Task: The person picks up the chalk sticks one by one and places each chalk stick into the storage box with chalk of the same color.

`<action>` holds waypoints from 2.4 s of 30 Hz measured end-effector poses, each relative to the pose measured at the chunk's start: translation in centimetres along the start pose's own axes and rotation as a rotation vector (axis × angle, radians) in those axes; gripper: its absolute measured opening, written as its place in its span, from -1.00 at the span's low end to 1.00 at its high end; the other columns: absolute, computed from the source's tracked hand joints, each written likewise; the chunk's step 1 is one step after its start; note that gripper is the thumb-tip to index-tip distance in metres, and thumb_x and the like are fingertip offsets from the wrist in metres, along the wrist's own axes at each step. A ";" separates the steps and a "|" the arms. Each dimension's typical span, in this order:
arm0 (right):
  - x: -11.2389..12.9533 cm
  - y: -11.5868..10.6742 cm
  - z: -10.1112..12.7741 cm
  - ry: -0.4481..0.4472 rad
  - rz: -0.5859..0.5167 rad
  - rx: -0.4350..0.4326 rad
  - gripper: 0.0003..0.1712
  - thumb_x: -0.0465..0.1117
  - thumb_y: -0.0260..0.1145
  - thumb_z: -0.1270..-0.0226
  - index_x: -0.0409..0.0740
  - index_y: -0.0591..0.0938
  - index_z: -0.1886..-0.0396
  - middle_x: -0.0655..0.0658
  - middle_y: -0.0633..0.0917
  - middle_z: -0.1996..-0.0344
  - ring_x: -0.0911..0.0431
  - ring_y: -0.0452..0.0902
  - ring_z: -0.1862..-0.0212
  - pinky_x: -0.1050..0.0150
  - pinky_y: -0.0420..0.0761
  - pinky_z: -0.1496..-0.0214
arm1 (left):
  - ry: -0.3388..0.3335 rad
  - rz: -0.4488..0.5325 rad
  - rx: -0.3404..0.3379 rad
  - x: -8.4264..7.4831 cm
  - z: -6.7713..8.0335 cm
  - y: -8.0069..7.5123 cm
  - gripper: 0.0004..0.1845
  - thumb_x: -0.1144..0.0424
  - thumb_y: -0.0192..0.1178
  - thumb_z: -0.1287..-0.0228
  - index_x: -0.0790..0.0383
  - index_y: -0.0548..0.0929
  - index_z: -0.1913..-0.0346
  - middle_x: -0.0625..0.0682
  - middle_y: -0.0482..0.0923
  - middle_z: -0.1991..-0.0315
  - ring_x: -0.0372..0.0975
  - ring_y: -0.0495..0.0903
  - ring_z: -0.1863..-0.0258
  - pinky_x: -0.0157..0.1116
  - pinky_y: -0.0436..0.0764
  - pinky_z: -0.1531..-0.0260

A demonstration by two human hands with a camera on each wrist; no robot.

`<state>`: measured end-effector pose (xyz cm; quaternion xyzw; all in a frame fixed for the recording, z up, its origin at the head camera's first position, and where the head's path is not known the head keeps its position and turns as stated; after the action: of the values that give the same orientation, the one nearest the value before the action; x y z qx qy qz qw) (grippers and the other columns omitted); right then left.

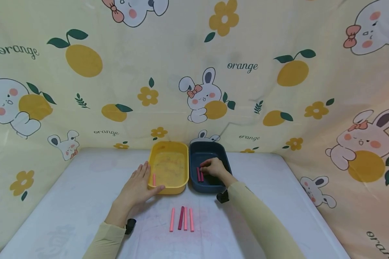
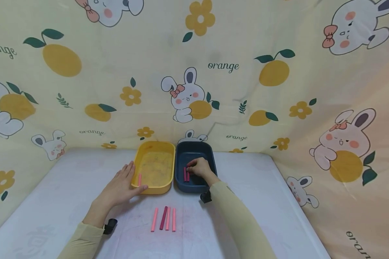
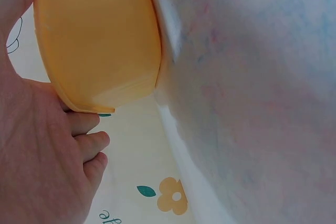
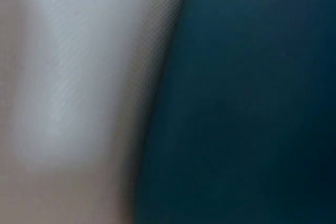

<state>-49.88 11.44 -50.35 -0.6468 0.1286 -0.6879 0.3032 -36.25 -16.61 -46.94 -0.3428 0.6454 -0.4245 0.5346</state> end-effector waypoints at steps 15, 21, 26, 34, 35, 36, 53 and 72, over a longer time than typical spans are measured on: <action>0.6 0.1 0.4 -0.011 0.105 0.007 -0.79 -0.30 0.43 -0.40 -0.28 0.77 0.03 -0.15 0.81 0.24 0.09 0.78 0.25 0.20 0.78 0.11 | -0.014 0.005 0.017 0.1 0.0 0.0 0.24 -0.46 0.12 -0.34 0.52 -0.07 -0.62 0.35 -0.19 -0.67 0.23 -0.14 -0.65 0.13 -0.05 -0.61; 0.7 -0.3 0.8 -0.022 0.099 -0.013 -0.76 -0.27 0.41 -0.40 -0.28 0.75 0.00 -0.17 0.80 0.19 0.09 0.77 0.28 0.20 0.78 0.15 | -0.035 0.013 0.029 0.0 0.1 0.1 0.23 -0.44 0.14 -0.34 0.49 -0.08 -0.63 0.33 -0.20 -0.68 0.22 -0.15 -0.65 0.13 -0.05 -0.61; 1.3 -0.9 1.4 -0.069 0.077 -0.048 -0.71 -0.30 0.41 -0.39 -0.31 0.72 -0.04 -0.23 0.77 0.08 0.06 0.76 0.32 0.21 0.78 0.23 | -0.035 0.016 0.030 0.0 0.1 0.1 0.30 -0.54 0.08 -0.29 0.50 -0.08 -0.62 0.34 -0.20 -0.67 0.23 -0.14 -0.64 0.15 -0.04 -0.60; 3.1 -1.7 2.9 -0.113 0.059 -0.090 -0.65 -0.24 0.41 -0.42 -0.26 0.70 -0.14 -0.20 0.73 -0.04 0.08 0.75 0.32 0.28 0.74 0.25 | -0.023 0.006 0.020 0.0 0.2 0.0 0.34 -0.61 -0.01 -0.26 0.52 -0.08 -0.62 0.36 -0.19 -0.67 0.24 -0.13 -0.64 0.15 -0.04 -0.60; 3.4 -1.8 3.2 -0.123 0.060 -0.098 -0.65 -0.23 0.41 -0.41 -0.26 0.70 -0.14 -0.20 0.72 -0.06 0.08 0.75 0.31 0.27 0.75 0.25 | -0.022 0.008 0.018 0.0 0.2 0.0 0.33 -0.61 0.00 -0.26 0.52 -0.08 -0.62 0.36 -0.18 -0.67 0.24 -0.13 -0.64 0.15 -0.04 -0.60; 3.8 -2.0 3.4 -0.136 0.062 -0.107 -0.65 -0.24 0.41 -0.41 -0.26 0.71 -0.13 -0.21 0.71 -0.08 0.08 0.76 0.31 0.26 0.75 0.25 | -0.021 0.010 0.017 0.0 0.2 0.0 0.33 -0.60 0.00 -0.27 0.52 -0.08 -0.62 0.36 -0.19 -0.67 0.24 -0.13 -0.64 0.16 -0.04 -0.60; 8.0 -2.7 9.8 -0.257 0.029 -0.199 -0.77 -0.21 0.45 -0.38 -0.07 0.74 -0.01 -0.11 0.65 -0.07 0.12 0.66 0.23 0.24 0.68 0.29 | -0.017 0.007 0.020 0.0 0.1 0.2 0.34 -0.62 -0.01 -0.25 0.51 -0.08 -0.62 0.35 -0.20 -0.67 0.23 -0.14 -0.64 0.15 -0.05 -0.60; 7.5 2.0 14.9 -0.343 -0.027 -0.100 -0.79 -0.33 0.48 -0.33 -0.16 0.74 0.06 -0.17 0.65 0.10 0.10 0.60 0.24 0.41 0.68 0.27 | -0.022 0.014 0.016 -0.1 0.1 0.2 0.23 -0.44 0.12 -0.36 0.53 -0.08 -0.62 0.36 -0.20 -0.67 0.25 -0.14 -0.64 0.17 -0.06 -0.60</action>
<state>-34.77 8.74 -43.43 -0.7705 0.1004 -0.5642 0.2790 -36.16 -16.44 -47.10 -0.3388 0.6385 -0.4220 0.5473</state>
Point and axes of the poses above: each hand's wrist, its own z-axis away from the middle knuckle, its own y-axis out of the palm, x = y × z, the point moved 10 cm from there along -z, towards the middle knuckle
